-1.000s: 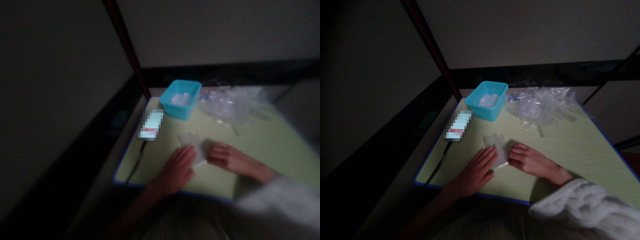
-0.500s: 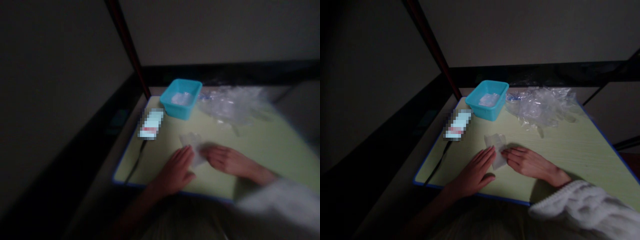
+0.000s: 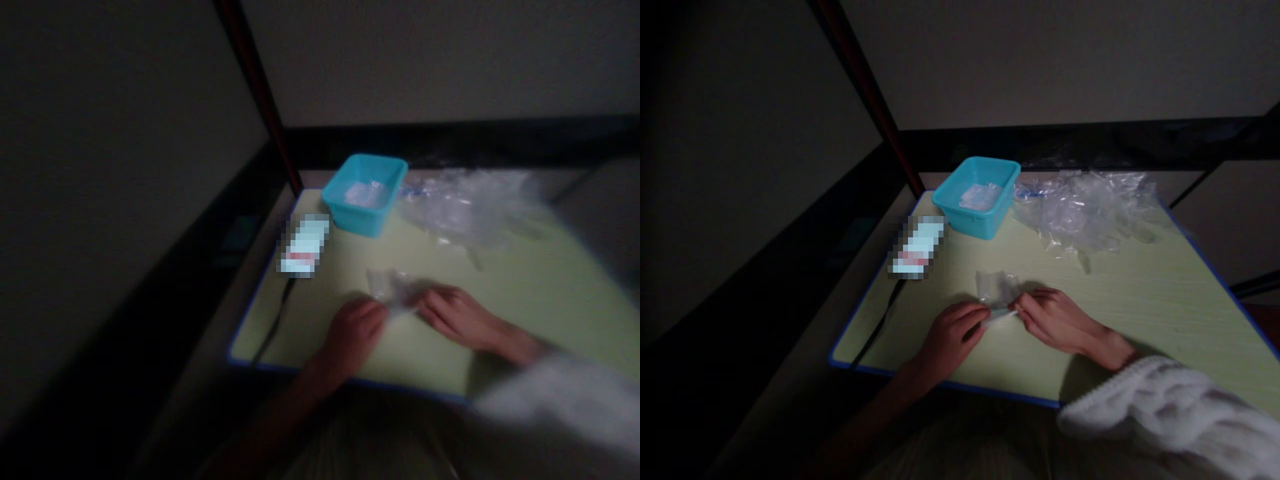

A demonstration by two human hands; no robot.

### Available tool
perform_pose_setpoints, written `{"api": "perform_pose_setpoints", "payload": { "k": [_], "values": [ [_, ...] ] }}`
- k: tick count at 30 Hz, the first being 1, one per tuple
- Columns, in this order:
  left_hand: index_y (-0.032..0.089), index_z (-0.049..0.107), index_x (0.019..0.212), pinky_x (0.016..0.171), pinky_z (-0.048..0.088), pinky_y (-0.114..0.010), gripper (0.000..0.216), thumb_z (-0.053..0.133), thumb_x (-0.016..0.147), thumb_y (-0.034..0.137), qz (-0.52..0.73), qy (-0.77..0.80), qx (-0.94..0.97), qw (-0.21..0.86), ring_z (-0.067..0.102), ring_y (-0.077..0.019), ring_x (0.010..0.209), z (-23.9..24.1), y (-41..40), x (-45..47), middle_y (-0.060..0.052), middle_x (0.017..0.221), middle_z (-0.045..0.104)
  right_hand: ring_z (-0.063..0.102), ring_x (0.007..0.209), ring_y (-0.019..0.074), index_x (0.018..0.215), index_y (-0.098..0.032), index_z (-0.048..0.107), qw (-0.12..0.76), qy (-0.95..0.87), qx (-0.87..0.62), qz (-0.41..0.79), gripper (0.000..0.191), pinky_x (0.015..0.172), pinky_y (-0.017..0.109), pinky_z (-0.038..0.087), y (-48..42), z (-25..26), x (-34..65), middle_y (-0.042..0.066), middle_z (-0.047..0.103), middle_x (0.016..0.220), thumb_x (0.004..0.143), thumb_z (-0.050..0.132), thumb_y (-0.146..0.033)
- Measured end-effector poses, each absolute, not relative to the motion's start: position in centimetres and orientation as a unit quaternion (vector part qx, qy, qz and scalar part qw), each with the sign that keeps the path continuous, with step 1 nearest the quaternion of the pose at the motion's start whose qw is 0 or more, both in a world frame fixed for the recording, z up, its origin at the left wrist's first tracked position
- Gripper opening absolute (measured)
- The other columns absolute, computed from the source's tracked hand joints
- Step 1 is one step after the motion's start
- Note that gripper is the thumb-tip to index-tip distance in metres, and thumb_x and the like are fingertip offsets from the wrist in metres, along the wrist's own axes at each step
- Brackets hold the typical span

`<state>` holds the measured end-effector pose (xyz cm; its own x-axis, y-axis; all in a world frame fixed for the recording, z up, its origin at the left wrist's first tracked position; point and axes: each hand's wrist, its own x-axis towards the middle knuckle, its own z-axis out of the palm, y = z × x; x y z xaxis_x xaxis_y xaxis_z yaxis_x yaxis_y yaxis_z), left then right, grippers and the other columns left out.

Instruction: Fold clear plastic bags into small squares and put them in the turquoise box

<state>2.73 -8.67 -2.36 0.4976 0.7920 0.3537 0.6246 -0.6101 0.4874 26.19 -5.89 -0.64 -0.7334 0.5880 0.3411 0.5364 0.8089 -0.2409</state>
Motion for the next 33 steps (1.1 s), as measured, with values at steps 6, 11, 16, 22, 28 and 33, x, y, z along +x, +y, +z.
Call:
{"api": "perform_pose_setpoints", "payload": {
  "k": [6, 11, 16, 22, 28, 33],
  "values": [
    [0.016, 0.066, 0.073, 0.067, 0.046, -0.024, 0.016, 0.054, 0.08, 0.006, 0.311, 0.495, 0.762, 0.28, 0.06, -0.0139, 0.071, -1.8, -7.6, 3.4, -0.003, 0.077, 0.067, 0.055, 0.053, 0.0128, 0.092, -0.021, 0.047, 0.24, -0.853, -0.382, 0.264, 0.01, 0.05, 0.025, 0.04, -5.2, -0.7, 26.5, -0.002, 0.059, 0.068, 0.088, 0.052, -0.028],
    [0.015, 0.06, 0.064, 0.061, 0.043, -0.022, 0.014, 0.055, 0.077, 0.009, 0.341, 0.543, 0.673, 0.368, 0.059, -0.0135, 0.064, -2.0, -6.1, 3.6, 0.0, 0.064, 0.061, 0.051, 0.05, 0.0123, 0.098, -0.022, 0.042, 0.309, -0.751, -0.428, 0.397, 0.02, 0.045, 0.023, 0.037, -3.8, -1.0, 24.9, -0.005, 0.054, 0.063, 0.084, 0.053, -0.031],
    [0.016, 0.057, 0.081, 0.057, 0.045, -0.019, 0.017, 0.056, 0.069, 0.004, 0.362, 0.547, 0.637, 0.404, 0.061, -0.0118, 0.062, -3.2, -4.2, 3.3, 0.003, 0.065, 0.06, 0.054, 0.056, 0.0138, 0.098, -0.021, 0.044, 0.368, -0.717, -0.462, 0.37, 0.022, 0.048, 0.025, 0.043, -3.2, -1.0, 23.7, -0.001, 0.058, 0.072, 0.084, 0.053, -0.034],
    [0.019, 0.045, 0.108, 0.05, 0.046, -0.018, 0.048, 0.061, 0.065, 0.009, 0.368, 0.535, 0.601, 0.466, 0.06, -0.0101, 0.054, -3.2, -3.1, 3.1, 0.009, 0.064, 0.055, 0.059, 0.099, 0.0241, 0.107, -0.018, 0.053, 0.331, -0.861, -0.372, 0.107, 0.02, 0.084, 0.041, 0.05, -4.2, -1.5, 24.0, 0.012, 0.062, 0.107, 0.09, 0.047, -0.026],
    [0.019, 0.037, 0.115, 0.045, 0.044, -0.017, 0.061, 0.061, 0.061, 0.008, 0.372, 0.522, 0.539, 0.546, 0.058, -0.0093, 0.049, -3.0, -2.9, 3.0, 0.01, 0.065, 0.054, 0.041, 0.13, 0.0257, 0.138, -0.014, 0.037, 0.201, -0.923, -0.318, 0.075, 0.05, 0.106, 0.05, 0.035, -4.3, -1.6, 23.2, 0.016, 0.048, 0.138, 0.092, 0.045, -0.032],
    [0.019, 0.039, 0.113, 0.047, 0.047, -0.018, 0.056, 0.063, 0.063, 0.009, 0.382, 0.528, 0.531, 0.541, 0.06, -0.0099, 0.051, -3.1, -3.2, 2.7, 0.009, 0.067, 0.054, 0.031, 0.136, 0.0245, 0.143, -0.012, 0.03, 0.164, -0.93, -0.322, 0.063, 0.056, 0.111, 0.052, 0.027, -4.1, -1.8, 23.3, 0.016, 0.038, 0.145, 0.094, 0.042, -0.034]
  ]
}}
